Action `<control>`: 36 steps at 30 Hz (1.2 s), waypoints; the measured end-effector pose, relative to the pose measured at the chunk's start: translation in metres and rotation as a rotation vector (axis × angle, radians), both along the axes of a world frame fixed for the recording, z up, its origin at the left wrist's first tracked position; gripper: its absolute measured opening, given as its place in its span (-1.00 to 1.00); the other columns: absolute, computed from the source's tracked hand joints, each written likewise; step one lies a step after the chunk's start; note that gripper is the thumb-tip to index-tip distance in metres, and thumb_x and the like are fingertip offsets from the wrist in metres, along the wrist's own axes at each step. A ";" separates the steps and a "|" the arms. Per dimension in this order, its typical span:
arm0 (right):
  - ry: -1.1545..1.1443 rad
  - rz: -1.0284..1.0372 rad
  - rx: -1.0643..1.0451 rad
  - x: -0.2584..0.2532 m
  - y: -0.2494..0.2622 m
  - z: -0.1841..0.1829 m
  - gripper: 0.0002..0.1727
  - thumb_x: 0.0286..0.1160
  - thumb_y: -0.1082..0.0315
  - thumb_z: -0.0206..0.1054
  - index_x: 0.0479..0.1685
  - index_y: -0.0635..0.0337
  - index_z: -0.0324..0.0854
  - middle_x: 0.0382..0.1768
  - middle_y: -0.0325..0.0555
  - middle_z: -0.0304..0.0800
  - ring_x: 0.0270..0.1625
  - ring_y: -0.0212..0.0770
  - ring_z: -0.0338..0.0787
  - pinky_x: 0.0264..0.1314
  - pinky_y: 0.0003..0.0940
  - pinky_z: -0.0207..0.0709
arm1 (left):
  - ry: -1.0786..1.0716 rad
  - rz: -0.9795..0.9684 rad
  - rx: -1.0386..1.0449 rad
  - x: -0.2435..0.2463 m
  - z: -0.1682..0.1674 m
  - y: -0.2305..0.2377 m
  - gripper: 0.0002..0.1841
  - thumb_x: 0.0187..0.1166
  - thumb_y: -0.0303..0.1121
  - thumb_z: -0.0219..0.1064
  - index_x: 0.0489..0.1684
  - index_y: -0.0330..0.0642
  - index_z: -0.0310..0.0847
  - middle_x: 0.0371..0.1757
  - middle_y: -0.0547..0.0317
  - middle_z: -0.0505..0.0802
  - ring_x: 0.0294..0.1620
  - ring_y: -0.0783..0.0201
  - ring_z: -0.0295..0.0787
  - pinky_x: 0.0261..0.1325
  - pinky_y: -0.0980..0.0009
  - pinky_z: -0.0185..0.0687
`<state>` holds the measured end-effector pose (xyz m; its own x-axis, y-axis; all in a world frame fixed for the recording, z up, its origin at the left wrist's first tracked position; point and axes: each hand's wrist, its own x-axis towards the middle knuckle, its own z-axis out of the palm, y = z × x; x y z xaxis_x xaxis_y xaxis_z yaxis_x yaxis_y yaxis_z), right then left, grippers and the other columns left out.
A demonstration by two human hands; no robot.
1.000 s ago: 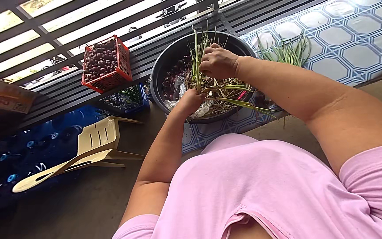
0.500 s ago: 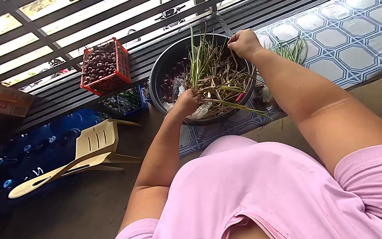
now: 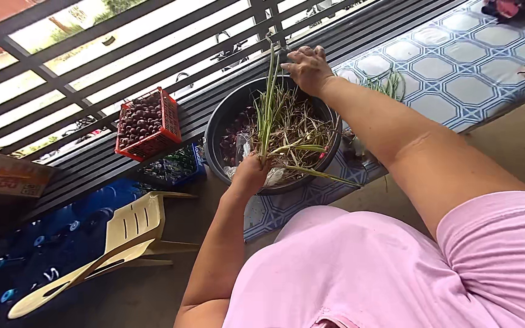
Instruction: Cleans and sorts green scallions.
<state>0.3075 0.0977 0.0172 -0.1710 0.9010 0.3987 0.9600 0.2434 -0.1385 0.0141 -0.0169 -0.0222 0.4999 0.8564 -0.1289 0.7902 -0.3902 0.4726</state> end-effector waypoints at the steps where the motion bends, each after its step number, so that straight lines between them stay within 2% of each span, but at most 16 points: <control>1: -0.012 0.009 0.003 0.000 0.001 -0.001 -0.60 0.80 0.25 0.14 0.50 -0.13 0.68 0.62 -0.02 0.58 0.73 0.19 0.40 0.66 0.43 0.09 | 0.006 -0.004 0.008 0.000 0.000 -0.001 -0.68 0.81 -0.21 0.18 0.03 -0.28 0.75 0.05 -0.17 0.81 0.17 -0.11 0.76 0.30 -0.18 0.59; 3: 0.001 0.020 0.061 -0.002 0.002 -0.002 -0.62 0.79 0.22 0.16 0.44 -0.04 0.71 0.52 0.02 0.67 0.67 0.19 0.48 0.65 0.40 0.12 | 0.007 -0.007 0.016 -0.002 0.001 -0.003 -0.68 0.81 -0.21 0.17 0.03 -0.28 0.75 0.08 -0.16 0.81 0.20 -0.10 0.75 0.32 -0.17 0.58; 5: 0.070 0.006 0.175 -0.009 0.003 -0.001 -0.68 0.73 0.24 0.21 0.20 0.19 0.77 0.30 0.14 0.79 0.53 0.21 0.61 0.61 0.31 0.20 | 0.006 -0.006 0.013 -0.003 0.003 -0.005 -0.68 0.82 -0.22 0.16 0.04 -0.28 0.75 0.10 -0.15 0.81 0.23 -0.09 0.74 0.34 -0.16 0.57; 7: 0.122 -0.033 0.186 -0.017 0.001 0.005 -0.67 0.64 0.25 0.28 0.17 0.30 0.68 0.24 0.22 0.78 0.50 0.26 0.61 0.63 0.27 0.19 | 0.005 -0.005 0.009 -0.004 0.004 -0.006 -0.68 0.82 -0.22 0.16 0.03 -0.28 0.76 0.09 -0.14 0.81 0.22 -0.09 0.74 0.34 -0.16 0.57; 9: 0.106 -0.027 0.154 -0.020 0.002 0.008 -0.64 0.63 0.30 0.28 0.33 0.23 0.62 0.29 0.21 0.74 0.53 0.27 0.57 0.61 0.29 0.19 | 0.020 -0.008 0.005 -0.004 0.005 -0.006 -0.67 0.82 -0.21 0.16 0.05 -0.29 0.76 0.08 -0.14 0.81 0.23 -0.08 0.74 0.35 -0.15 0.57; 10: 0.076 -0.009 0.147 -0.019 0.004 0.007 -0.59 0.64 0.34 0.24 0.44 0.14 0.62 0.34 0.19 0.72 0.55 0.26 0.55 0.60 0.30 0.19 | 0.027 -0.010 0.008 -0.004 0.005 -0.006 -0.67 0.82 -0.21 0.16 0.05 -0.29 0.75 0.07 -0.14 0.81 0.22 -0.08 0.74 0.34 -0.14 0.57; 11: 0.047 0.012 0.150 -0.017 0.006 0.006 -0.57 0.66 0.38 0.18 0.47 0.07 0.65 0.34 0.17 0.73 0.55 0.26 0.55 0.59 0.31 0.19 | 0.030 -0.014 0.013 -0.003 0.006 -0.006 -0.67 0.82 -0.21 0.15 0.06 -0.29 0.75 0.07 -0.14 0.81 0.22 -0.09 0.74 0.33 -0.15 0.57; 15: -0.017 0.047 0.156 -0.010 0.012 0.005 -0.64 0.75 0.33 0.10 0.25 0.03 0.81 0.26 0.12 0.77 0.48 0.22 0.59 0.53 0.29 0.23 | 0.011 -0.018 0.025 -0.003 0.007 -0.007 -0.68 0.82 -0.23 0.15 0.11 -0.28 0.75 0.14 -0.14 0.81 0.28 -0.08 0.73 0.38 -0.14 0.57; 19: -0.015 0.033 0.112 -0.005 0.011 0.010 -0.64 0.73 0.33 0.11 0.22 0.13 0.82 0.30 0.09 0.78 0.53 0.20 0.57 0.58 0.28 0.19 | 0.018 -0.004 0.014 -0.003 0.006 -0.006 -0.66 0.83 -0.23 0.14 0.11 -0.31 0.74 0.18 -0.15 0.80 0.31 -0.07 0.71 0.41 -0.13 0.54; 24: -0.008 -0.061 -0.032 -0.005 0.006 0.021 -0.62 0.74 0.30 0.06 0.13 0.27 0.78 0.21 0.17 0.81 0.47 0.23 0.63 0.56 0.31 0.19 | 0.052 0.038 -0.011 0.000 -0.001 -0.005 -0.64 0.84 -0.20 0.11 0.06 -0.32 0.72 0.17 -0.17 0.80 0.33 -0.10 0.70 0.43 -0.14 0.52; 26: 0.090 -0.191 -0.175 -0.016 0.001 0.032 -0.59 0.78 0.26 0.00 0.19 0.26 0.75 0.26 0.15 0.80 0.51 0.20 0.60 0.52 0.33 0.22 | 0.058 0.060 -0.029 0.004 -0.001 -0.006 -0.63 0.84 -0.18 0.09 0.05 -0.32 0.72 0.16 -0.19 0.79 0.29 -0.11 0.71 0.39 -0.17 0.54; 29: 0.396 -0.340 -0.356 -0.027 -0.001 0.045 -0.55 0.83 0.23 -0.05 0.22 0.28 0.72 0.36 0.19 0.74 0.56 0.16 0.61 0.52 0.31 0.37 | 0.051 0.069 -0.026 0.010 0.005 -0.007 -0.63 0.85 -0.19 0.09 0.00 -0.35 0.70 0.11 -0.22 0.79 0.24 -0.14 0.72 0.34 -0.19 0.54; 32: 0.680 -0.426 -0.388 -0.027 0.001 0.048 -0.57 0.79 0.30 -0.04 0.10 0.42 0.71 0.38 0.25 0.70 0.54 0.11 0.63 0.53 0.17 0.43 | 0.033 0.083 0.003 0.011 0.012 -0.005 -0.63 0.84 -0.20 0.12 -0.11 -0.36 0.70 -0.01 -0.23 0.79 0.13 -0.16 0.75 0.23 -0.22 0.58; 35: 0.871 -0.481 -0.334 -0.020 0.005 0.041 -0.63 0.73 0.32 0.04 0.09 0.33 0.75 0.32 0.15 0.74 0.45 0.04 0.67 0.44 0.14 0.48 | 0.035 0.094 0.004 0.011 0.013 -0.003 -0.62 0.84 -0.17 0.12 -0.08 -0.34 0.70 -0.01 -0.23 0.79 0.13 -0.18 0.75 0.22 -0.23 0.59; 36: 0.929 -0.499 -0.313 -0.018 0.006 0.037 -0.66 0.70 0.32 0.08 0.09 0.26 0.77 0.25 0.10 0.78 0.35 0.00 0.73 0.35 0.10 0.53 | 0.040 0.091 0.007 0.012 0.012 -0.004 -0.62 0.84 -0.16 0.11 -0.06 -0.34 0.70 -0.01 -0.23 0.79 0.13 -0.17 0.75 0.21 -0.23 0.59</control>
<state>0.2898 0.1036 0.0546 0.4896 0.8688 -0.0747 0.4302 -0.3151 -0.8459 0.0262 -0.0206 -0.0102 0.4150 0.8988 -0.1408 0.8404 -0.3194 0.4378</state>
